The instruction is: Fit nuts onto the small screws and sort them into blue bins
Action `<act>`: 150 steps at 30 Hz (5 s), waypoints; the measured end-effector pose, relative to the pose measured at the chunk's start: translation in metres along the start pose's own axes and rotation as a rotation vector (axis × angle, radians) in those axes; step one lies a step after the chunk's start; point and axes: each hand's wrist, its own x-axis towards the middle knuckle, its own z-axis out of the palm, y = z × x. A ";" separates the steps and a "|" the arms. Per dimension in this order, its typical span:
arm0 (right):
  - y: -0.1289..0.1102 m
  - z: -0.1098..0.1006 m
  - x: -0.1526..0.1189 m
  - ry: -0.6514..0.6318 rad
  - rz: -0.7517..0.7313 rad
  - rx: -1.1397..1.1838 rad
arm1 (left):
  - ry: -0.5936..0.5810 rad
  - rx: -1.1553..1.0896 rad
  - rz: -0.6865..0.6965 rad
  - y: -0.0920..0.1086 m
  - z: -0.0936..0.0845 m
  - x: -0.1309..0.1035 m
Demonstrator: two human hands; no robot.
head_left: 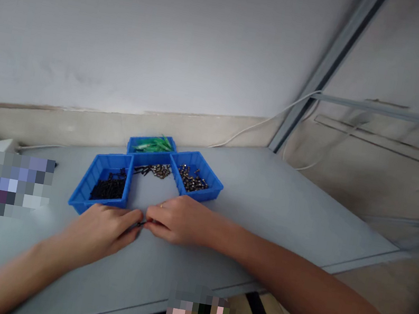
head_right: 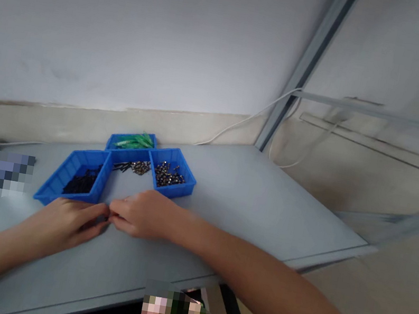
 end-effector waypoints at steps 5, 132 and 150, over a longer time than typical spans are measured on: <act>-0.002 -0.001 0.000 0.011 -0.017 0.013 | 0.003 -0.003 0.009 -0.001 0.002 0.000; -0.001 -0.006 -0.001 -0.060 0.121 0.228 | -0.045 -0.045 0.002 0.002 -0.007 0.000; 0.004 0.002 0.000 -0.074 0.109 0.256 | 0.107 -0.166 0.033 0.004 -0.007 -0.001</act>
